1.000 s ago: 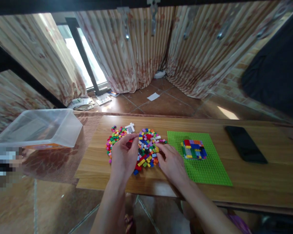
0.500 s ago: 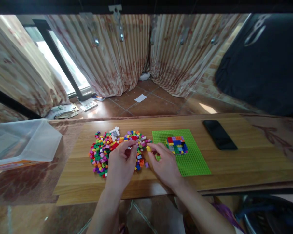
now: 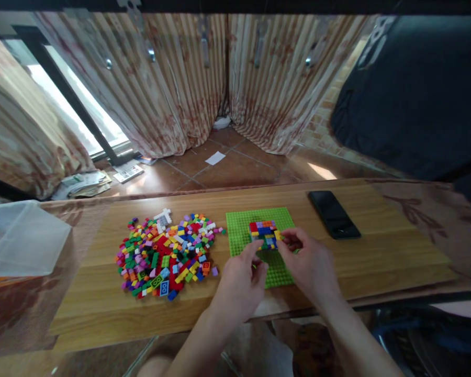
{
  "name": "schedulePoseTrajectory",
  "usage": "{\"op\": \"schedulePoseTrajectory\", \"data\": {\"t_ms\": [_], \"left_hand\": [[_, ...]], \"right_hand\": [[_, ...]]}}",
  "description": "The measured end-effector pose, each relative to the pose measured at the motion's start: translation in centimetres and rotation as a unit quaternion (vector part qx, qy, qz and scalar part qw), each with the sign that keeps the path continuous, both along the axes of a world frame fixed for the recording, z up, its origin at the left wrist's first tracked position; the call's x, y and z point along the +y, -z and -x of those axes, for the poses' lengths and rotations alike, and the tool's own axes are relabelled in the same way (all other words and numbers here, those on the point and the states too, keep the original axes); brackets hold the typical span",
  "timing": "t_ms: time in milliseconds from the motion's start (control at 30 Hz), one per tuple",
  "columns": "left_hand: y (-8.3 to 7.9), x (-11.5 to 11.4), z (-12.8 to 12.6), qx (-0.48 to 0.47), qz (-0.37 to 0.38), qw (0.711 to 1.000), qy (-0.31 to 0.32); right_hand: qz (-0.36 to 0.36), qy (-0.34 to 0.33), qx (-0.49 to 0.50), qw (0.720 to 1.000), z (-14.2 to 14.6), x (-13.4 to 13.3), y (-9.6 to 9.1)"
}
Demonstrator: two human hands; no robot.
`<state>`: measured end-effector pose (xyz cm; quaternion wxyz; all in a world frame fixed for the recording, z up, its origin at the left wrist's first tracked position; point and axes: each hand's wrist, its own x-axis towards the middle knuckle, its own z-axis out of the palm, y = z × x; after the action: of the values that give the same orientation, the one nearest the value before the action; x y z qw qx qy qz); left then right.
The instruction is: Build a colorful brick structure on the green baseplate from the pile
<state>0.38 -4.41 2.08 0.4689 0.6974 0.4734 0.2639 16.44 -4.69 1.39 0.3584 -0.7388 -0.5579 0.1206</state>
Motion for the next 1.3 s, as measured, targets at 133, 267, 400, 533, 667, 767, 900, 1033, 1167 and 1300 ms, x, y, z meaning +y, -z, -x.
{"op": "schedulePoseTrajectory", "data": {"t_ms": [133,267,400,533,667,767,900,1033,1167,1300], "left_hand": [[0.6,-0.1,-1.7,-0.016,0.007,0.999,0.034],[1.1,0.0,-2.5,-0.029,0.007,0.999,0.031],[1.4,0.0,-2.8,-0.036,0.006,0.999,0.019],[1.7,0.1,-2.8,-0.030,0.017,0.999,0.031],[1.6,0.2,-2.9,0.013,0.029,0.998,0.047],[1.5,0.3,-3.0,0.044,0.029,0.997,0.053],[1.6,0.1,-3.1,0.063,0.024,0.996,0.061],[1.5,0.0,-3.1,0.102,0.008,0.993,0.060],[1.3,0.0,-3.2,0.127,0.002,0.990,0.066],[1.3,0.0,-3.2,0.141,-0.008,0.987,0.072]], "right_hand": [[0.014,0.006,-0.043,0.999,0.7,0.1,0.0],[0.007,0.002,-0.049,0.999,1.0,0.0,0.1],[0.013,-0.013,-0.033,0.999,1.0,-0.1,0.4],[0.004,-0.016,-0.032,0.999,0.8,-0.1,0.6],[0.019,-0.026,0.001,0.999,0.4,-0.1,0.4],[0.038,-0.032,0.037,0.998,-0.1,-0.1,0.0],[0.039,-0.015,0.086,0.995,-0.9,0.0,-0.2],[0.044,-0.001,0.119,0.992,-1.3,0.5,0.5],[0.067,0.006,0.122,0.990,-1.3,1.2,1.2],[0.089,0.003,0.140,0.986,-1.3,1.8,1.7]]}}
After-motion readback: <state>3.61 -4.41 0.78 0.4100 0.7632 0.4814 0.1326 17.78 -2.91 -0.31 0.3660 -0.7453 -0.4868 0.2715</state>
